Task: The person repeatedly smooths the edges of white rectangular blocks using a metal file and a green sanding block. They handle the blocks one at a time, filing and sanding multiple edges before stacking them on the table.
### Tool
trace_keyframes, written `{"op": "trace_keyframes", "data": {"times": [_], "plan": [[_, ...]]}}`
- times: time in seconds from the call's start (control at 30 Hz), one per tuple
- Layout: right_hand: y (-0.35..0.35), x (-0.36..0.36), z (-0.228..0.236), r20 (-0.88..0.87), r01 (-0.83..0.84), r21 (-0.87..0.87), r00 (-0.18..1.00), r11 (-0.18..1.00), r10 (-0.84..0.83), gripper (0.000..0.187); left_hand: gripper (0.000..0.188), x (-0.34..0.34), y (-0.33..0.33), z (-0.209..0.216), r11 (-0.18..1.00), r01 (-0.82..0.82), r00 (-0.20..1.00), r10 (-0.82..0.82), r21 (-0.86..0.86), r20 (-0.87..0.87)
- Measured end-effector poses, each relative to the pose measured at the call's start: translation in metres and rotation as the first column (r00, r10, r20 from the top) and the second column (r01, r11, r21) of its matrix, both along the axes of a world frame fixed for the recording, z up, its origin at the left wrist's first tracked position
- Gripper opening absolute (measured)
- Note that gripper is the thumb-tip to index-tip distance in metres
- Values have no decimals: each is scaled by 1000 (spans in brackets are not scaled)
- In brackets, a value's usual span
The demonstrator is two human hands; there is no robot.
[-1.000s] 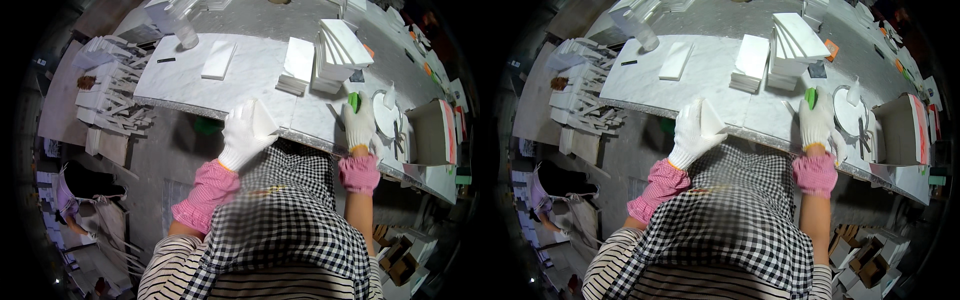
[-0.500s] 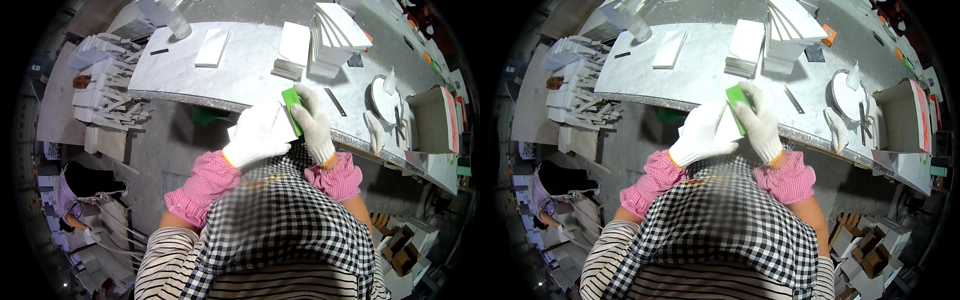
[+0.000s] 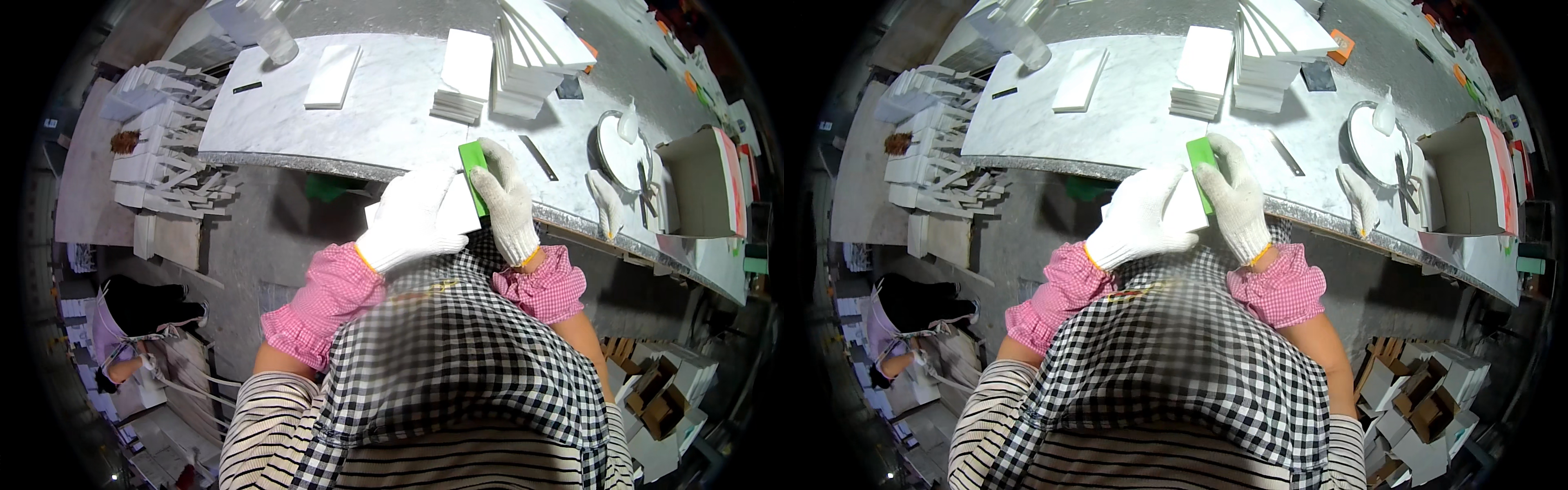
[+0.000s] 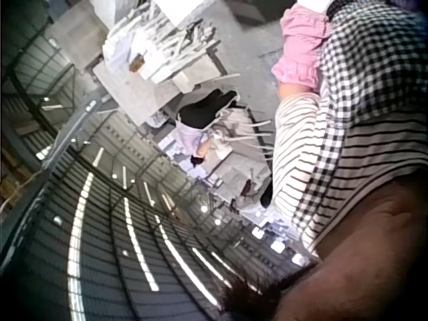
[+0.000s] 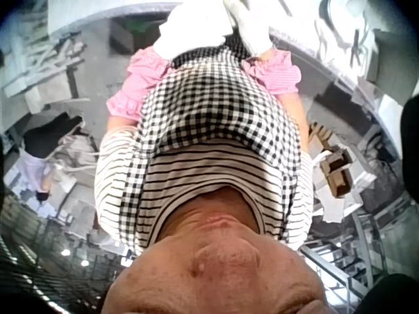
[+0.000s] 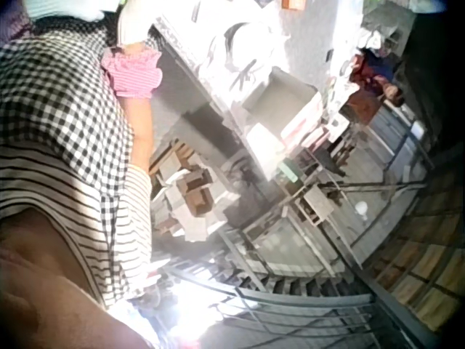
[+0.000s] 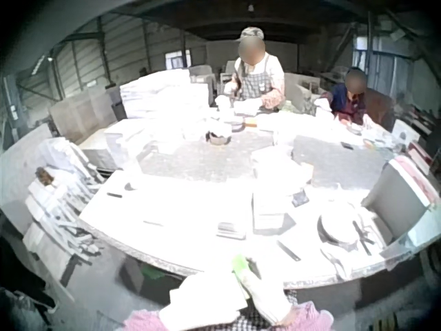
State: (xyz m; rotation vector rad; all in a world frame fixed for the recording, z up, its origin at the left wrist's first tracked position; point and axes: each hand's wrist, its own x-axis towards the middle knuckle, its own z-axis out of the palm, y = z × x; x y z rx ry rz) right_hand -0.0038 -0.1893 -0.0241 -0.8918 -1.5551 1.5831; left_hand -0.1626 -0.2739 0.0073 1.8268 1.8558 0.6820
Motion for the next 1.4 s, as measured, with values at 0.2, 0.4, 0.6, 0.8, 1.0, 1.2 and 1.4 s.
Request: {"op": "trace_keyframes", "data": {"times": [0.2,0.4,0.6,0.8,1.0,1.2,1.4], "plan": [[-18,14,-8,108,-39,38,994,998,35,53,72,-8,0,9,996,-67,997,70,-62,43],[-2,3,-13,83,-10,47,996,999,6,54,73,-3,-2,-4,999,-18,999,16,37,36],[-12,0,-6,145,-26,70,989,997,15,56,74,-14,-2,2,998,-58,993,62,-40,103],[-16,3,-4,179,-48,75,983,996,34,55,78,-14,-4,11,993,-74,995,80,-93,60],[-2,-6,-4,153,-20,142,988,990,-2,55,79,-6,-9,9,999,-37,999,37,-13,10],[-26,5,10,238,-69,108,970,992,41,56,79,-18,-5,12,985,-96,994,103,-141,42],[-5,-6,-11,147,2,121,989,993,-20,55,81,-9,-10,5,999,-24,999,24,22,34]]}}
